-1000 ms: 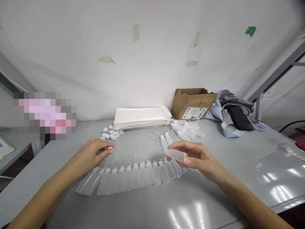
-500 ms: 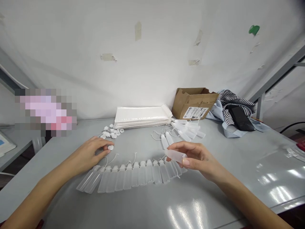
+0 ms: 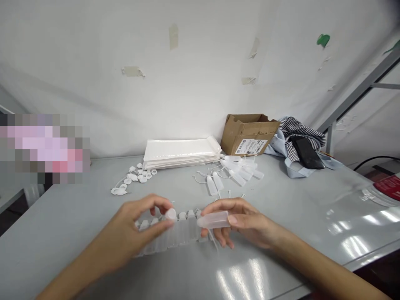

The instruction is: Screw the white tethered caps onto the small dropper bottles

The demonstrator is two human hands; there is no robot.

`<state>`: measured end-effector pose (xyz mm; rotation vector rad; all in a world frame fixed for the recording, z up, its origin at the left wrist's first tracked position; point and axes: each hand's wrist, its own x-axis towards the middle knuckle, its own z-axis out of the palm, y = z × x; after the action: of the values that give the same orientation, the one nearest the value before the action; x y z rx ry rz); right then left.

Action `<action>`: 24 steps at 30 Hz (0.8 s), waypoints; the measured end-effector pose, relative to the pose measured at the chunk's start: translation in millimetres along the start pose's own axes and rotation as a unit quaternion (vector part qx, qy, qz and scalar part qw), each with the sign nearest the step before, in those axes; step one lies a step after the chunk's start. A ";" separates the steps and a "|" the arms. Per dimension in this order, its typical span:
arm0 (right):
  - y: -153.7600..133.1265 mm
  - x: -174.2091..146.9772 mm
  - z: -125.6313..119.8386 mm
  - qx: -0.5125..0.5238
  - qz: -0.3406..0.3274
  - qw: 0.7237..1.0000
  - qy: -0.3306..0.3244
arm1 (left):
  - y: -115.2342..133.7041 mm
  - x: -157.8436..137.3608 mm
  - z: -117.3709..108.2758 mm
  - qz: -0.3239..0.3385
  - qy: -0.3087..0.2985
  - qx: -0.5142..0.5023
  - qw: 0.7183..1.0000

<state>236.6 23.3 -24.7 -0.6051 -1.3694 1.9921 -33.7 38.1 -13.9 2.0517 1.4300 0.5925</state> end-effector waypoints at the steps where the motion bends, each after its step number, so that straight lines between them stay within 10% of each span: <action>1: 2.7 1.8 0.7 0.022 0.008 1.000 -0.010 | 5.7 -3.6 4.9 0.022 -0.027 -0.020 0.999; 24: 11.3 2.8 6.9 0.034 -0.011 0.999 -0.033 | 24.1 -16.3 21.9 0.071 -0.025 -0.096 0.993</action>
<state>227.2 18.1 -32.9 -0.4944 -1.3368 2.0477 -8.4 12.0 -14.7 2.0104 1.1584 0.7020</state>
